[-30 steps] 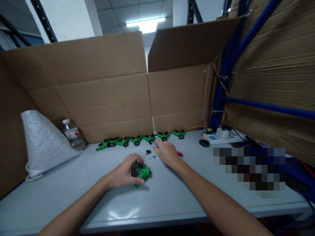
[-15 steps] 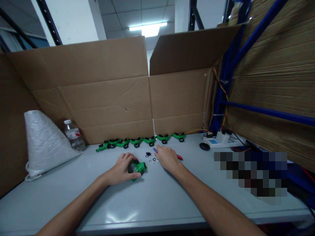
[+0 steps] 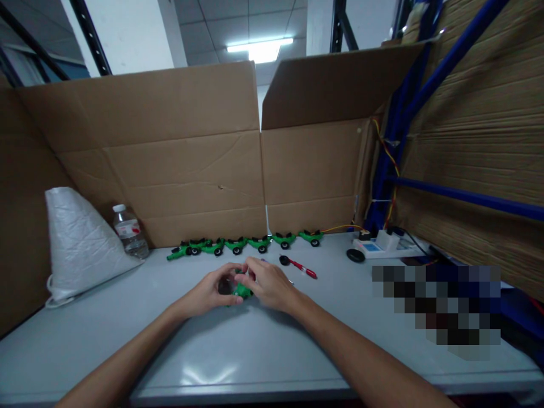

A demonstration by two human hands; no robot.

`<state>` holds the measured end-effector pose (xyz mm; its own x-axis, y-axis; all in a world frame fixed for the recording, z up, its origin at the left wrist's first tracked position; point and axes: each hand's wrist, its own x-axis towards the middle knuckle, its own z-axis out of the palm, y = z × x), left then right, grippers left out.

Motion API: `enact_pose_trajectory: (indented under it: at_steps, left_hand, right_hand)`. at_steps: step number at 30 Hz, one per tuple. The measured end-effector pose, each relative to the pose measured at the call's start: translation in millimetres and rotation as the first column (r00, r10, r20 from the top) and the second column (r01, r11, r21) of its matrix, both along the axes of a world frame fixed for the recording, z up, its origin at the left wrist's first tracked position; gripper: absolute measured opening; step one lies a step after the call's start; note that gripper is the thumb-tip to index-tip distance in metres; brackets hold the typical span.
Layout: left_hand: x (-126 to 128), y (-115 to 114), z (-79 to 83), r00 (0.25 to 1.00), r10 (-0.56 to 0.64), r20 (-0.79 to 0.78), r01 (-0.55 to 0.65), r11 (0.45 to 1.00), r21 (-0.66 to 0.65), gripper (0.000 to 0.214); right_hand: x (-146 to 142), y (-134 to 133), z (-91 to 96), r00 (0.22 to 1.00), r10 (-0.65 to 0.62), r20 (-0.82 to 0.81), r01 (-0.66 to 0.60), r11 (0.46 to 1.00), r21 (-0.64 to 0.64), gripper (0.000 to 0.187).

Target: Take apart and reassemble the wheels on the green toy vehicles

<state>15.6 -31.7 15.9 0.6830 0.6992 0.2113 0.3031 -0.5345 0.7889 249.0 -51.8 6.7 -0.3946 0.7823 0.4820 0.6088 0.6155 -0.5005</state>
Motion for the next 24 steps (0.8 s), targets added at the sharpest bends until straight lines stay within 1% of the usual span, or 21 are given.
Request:
enact_pose_trajectory:
  at_steps: [2,3,7,10,12,14,16,18,20,22,24]
  left_hand:
    - [2.1,1.3,-5.7,0.994,-0.019,0.105,0.033,0.991,-0.128,0.070]
    - [3.2,1.8,-8.6,0.989,-0.003,0.151,0.028,0.987,-0.159,0.073]
    - [7.3,3.8,-16.7,0.961,0.086,0.264,-0.037,0.982,-0.187,0.076]
    - [10.5,6.0,-17.4,0.937,0.147,0.317,-0.080,0.973,-0.215,0.074]
    - [12.5,7.9,-16.0,0.910,0.213,0.355,-0.120,0.956,-0.267,0.076]
    - [14.3,9.8,-14.2,0.867,0.284,0.408,-0.146,0.930,-0.336,0.076]
    - [15.5,11.0,-12.6,0.825,0.328,0.459,-0.142,0.908,-0.394,0.070]
    - [15.8,11.0,-11.7,0.820,0.323,0.473,-0.122,0.905,-0.407,0.060]
    - [15.7,9.8,-11.3,0.844,0.291,0.450,-0.111,0.917,-0.384,0.050]
    - [15.7,7.7,-11.3,0.859,0.273,0.433,-0.112,0.925,-0.362,0.047]
    - [16.1,5.4,-11.3,0.861,0.273,0.428,-0.106,0.921,-0.374,0.049]
  right_hand:
    - [-6.1,0.0,-5.5,0.997,0.024,-0.070,-0.028,0.998,-0.058,0.031]
    - [-7.9,1.1,-8.3,0.995,0.020,-0.097,-0.028,0.996,-0.083,0.032]
    - [-8.3,8.4,-15.1,0.975,-0.019,-0.220,-0.007,0.993,-0.119,0.023]
    - [-7.9,9.9,-13.2,0.945,-0.068,-0.320,0.035,0.994,-0.106,0.019]
    - [-9.3,8.6,-10.2,0.913,-0.092,-0.397,0.046,0.991,-0.125,0.018]
    - [-11.8,7.3,-8.2,0.872,-0.109,-0.478,0.014,0.980,-0.198,0.020]
    - [-15.0,7.5,-8.4,0.822,-0.132,-0.554,-0.049,0.953,-0.299,0.024]
    - [-18.2,9.0,-10.3,0.778,-0.153,-0.609,-0.116,0.918,-0.379,0.028]
    - [-21.0,10.4,-12.4,0.752,-0.162,-0.639,-0.158,0.897,-0.413,0.031]
    - [-22.7,10.8,-13.4,0.745,-0.158,-0.648,-0.168,0.895,-0.412,0.032]
    - [-23.0,9.8,-13.5,0.744,-0.147,-0.652,-0.163,0.906,-0.390,0.031]
